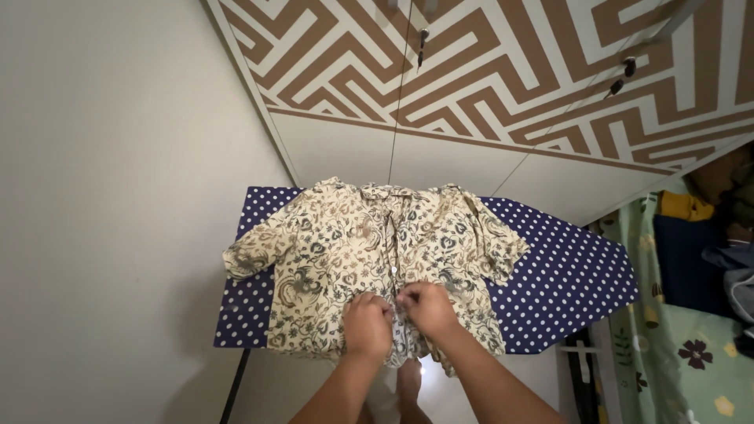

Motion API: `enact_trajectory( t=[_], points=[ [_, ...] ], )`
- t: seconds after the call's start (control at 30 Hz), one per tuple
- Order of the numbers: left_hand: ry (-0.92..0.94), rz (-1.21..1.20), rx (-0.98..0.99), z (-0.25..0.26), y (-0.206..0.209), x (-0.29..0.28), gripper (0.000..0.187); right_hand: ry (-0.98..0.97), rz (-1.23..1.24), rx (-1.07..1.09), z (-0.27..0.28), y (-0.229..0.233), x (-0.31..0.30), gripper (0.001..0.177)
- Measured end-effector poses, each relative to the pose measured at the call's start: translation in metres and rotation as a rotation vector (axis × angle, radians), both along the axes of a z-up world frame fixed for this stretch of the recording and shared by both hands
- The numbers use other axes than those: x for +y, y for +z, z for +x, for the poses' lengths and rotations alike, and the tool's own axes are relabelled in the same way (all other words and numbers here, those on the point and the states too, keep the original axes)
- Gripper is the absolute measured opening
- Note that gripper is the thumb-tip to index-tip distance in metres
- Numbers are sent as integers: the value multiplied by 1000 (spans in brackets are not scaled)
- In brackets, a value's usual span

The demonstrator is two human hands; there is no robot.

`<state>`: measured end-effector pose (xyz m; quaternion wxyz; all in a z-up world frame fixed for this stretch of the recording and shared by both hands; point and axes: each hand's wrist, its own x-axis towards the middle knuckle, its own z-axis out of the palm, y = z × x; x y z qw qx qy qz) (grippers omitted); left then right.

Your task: Folding various items of clothing including pants, a t-shirt, and a button-down shirt using an ironing board as a surface.

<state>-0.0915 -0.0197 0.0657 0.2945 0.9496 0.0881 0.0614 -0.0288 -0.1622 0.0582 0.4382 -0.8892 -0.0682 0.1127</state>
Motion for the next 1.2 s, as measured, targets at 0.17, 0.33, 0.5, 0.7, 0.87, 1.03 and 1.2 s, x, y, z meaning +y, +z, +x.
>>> enact_trajectory(
  t=[0.17, 0.33, 0.5, 0.7, 0.87, 1.03, 1.2],
  points=[
    [36, -45, -7, -2, -12, 0, 5, -1, 24, -33, 2, -20, -6, 11],
    [197, -181, 133, 11, 11, -13, 19, -105, 56, 14, 7, -37, -11, 12],
    [350, -226, 385, 26, -3, -19, 24, -93, 132, 131, -7, 0, -6, 19],
    [360, -325, 429, 38, -44, -8, 23, 48, -28, -358, -9, -26, -20, 12],
    [382, -376, 515, 38, -14, -6, 24, 48, -95, -201, -25, 20, -10, 13],
    [242, -379, 453, 14, -15, 3, 24, -35, -131, -176, -31, 11, -8, 20],
    [-63, -64, -89, -13, -6, 6, 17, -59, -140, -273, -26, 17, -21, 13]
  ],
)
